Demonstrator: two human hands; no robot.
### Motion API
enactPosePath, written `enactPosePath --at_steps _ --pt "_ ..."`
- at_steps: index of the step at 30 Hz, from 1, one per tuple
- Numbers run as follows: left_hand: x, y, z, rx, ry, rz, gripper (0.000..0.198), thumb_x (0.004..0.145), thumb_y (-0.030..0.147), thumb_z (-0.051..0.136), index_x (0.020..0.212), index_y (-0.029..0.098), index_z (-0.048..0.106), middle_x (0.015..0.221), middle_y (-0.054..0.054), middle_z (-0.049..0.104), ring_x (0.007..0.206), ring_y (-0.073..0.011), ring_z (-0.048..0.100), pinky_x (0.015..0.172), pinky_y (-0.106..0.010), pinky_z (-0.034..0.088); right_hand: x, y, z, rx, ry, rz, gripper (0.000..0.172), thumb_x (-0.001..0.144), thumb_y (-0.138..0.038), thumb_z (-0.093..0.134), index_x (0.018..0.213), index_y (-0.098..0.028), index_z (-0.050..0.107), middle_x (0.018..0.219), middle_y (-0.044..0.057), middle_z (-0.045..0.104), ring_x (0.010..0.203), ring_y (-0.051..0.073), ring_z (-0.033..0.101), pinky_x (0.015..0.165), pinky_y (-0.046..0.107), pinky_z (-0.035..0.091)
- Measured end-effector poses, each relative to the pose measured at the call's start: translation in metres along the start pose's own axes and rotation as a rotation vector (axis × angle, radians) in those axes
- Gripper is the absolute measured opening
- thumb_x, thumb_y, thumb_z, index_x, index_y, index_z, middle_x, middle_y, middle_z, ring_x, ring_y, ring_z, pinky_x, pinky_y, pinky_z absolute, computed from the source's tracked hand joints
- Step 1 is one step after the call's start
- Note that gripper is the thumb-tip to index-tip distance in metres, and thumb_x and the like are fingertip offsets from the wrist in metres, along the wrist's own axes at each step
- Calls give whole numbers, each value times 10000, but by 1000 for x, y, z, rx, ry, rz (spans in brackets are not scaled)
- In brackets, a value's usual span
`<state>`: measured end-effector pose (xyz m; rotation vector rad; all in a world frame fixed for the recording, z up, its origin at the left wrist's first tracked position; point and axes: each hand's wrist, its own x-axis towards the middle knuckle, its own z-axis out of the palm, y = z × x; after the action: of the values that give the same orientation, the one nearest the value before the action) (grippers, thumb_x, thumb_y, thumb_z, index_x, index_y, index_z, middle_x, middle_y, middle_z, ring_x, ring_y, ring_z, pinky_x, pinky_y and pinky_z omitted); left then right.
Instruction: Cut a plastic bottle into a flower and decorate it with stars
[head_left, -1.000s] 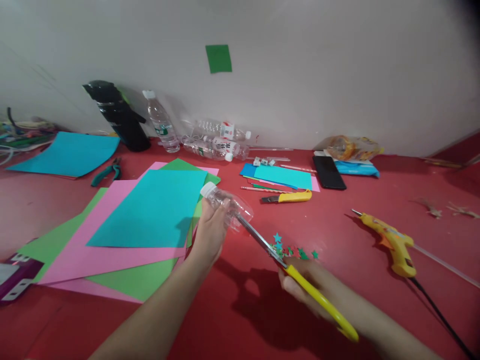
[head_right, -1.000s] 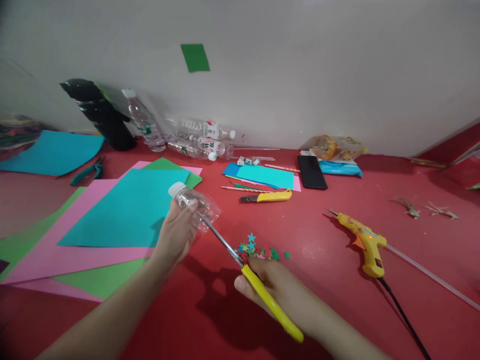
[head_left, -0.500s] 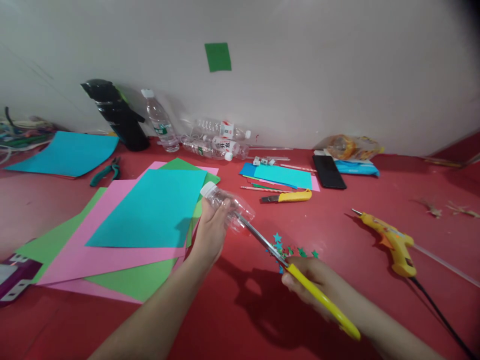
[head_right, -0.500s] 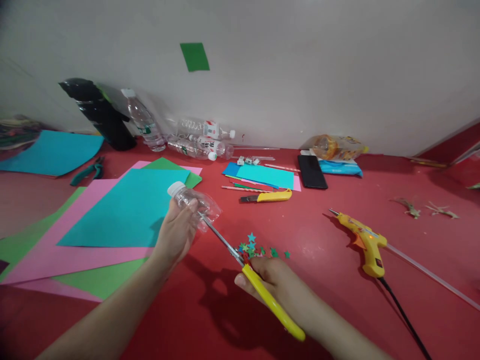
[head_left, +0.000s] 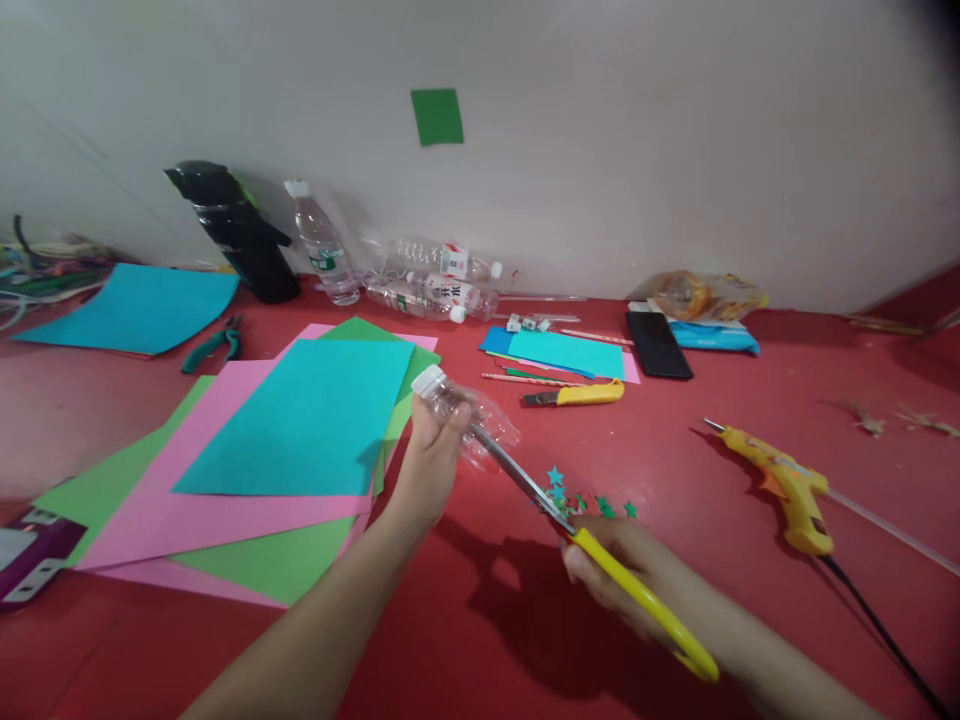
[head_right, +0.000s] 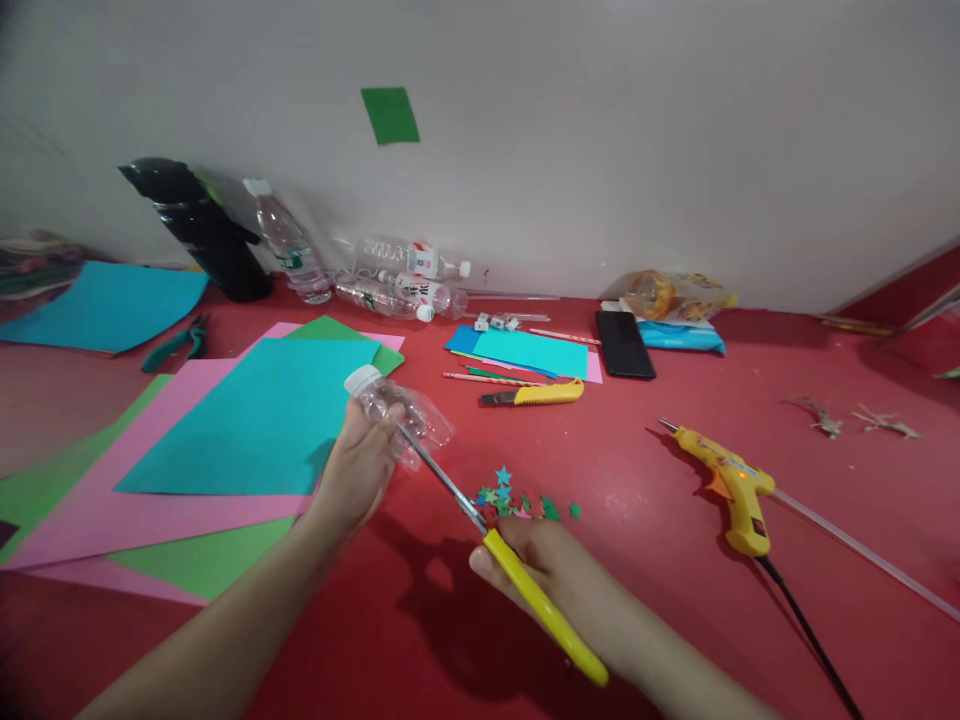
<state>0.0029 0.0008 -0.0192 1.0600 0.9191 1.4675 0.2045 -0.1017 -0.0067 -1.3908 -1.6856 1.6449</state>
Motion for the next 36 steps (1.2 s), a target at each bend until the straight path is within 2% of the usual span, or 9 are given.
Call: enactPosePath --at_steps 5,9,15,25,28,36 --pt "1 2 2 -17 1 -14 141 849 218 572 960 226 485 879 28 544 790 -105 547 810 -284 440 4 6 -1 -43 -2 -17 505 858 -654 435 647 -209 322 602 -64 261 531 77 238 463 237 185" --pt "2 1 1 10 -7 11 146 855 216 558 969 229 469 882 22 541 789 -111 551 805 -288 444 2 1 -4 -1 -19 12 492 868 -641 432 661 -215 299 604 -70 247 531 76 225 458 232 180" --pt "-1 -3 2 160 -108 101 165 856 256 566 977 226 458 956 -16 553 902 -150 553 850 -324 443 -3 -10 -2 -35 -15 -41 512 854 -692 392 687 -213 326 613 -65 311 529 72 255 451 220 204" --pt "-3 0 7 154 -84 96 160 845 241 562 955 231 447 915 -12 555 836 -144 558 791 -312 461 0 -8 -1 26 -32 34 511 858 -681 405 661 -217 322 571 -75 278 489 64 242 419 217 190" --pt "-2 -2 6 155 -90 96 173 852 227 544 991 236 441 935 -16 560 854 -148 562 797 -314 465 2 -4 -1 29 11 16 542 819 -717 429 641 -218 314 564 -75 262 489 65 226 416 222 175" --pt "-2 -1 5 188 -110 139 151 857 245 541 958 233 429 940 -20 535 857 -153 550 788 -322 456 3 -4 -2 12 -14 -14 573 798 -766 382 647 -219 309 563 -82 256 474 57 223 410 218 175"
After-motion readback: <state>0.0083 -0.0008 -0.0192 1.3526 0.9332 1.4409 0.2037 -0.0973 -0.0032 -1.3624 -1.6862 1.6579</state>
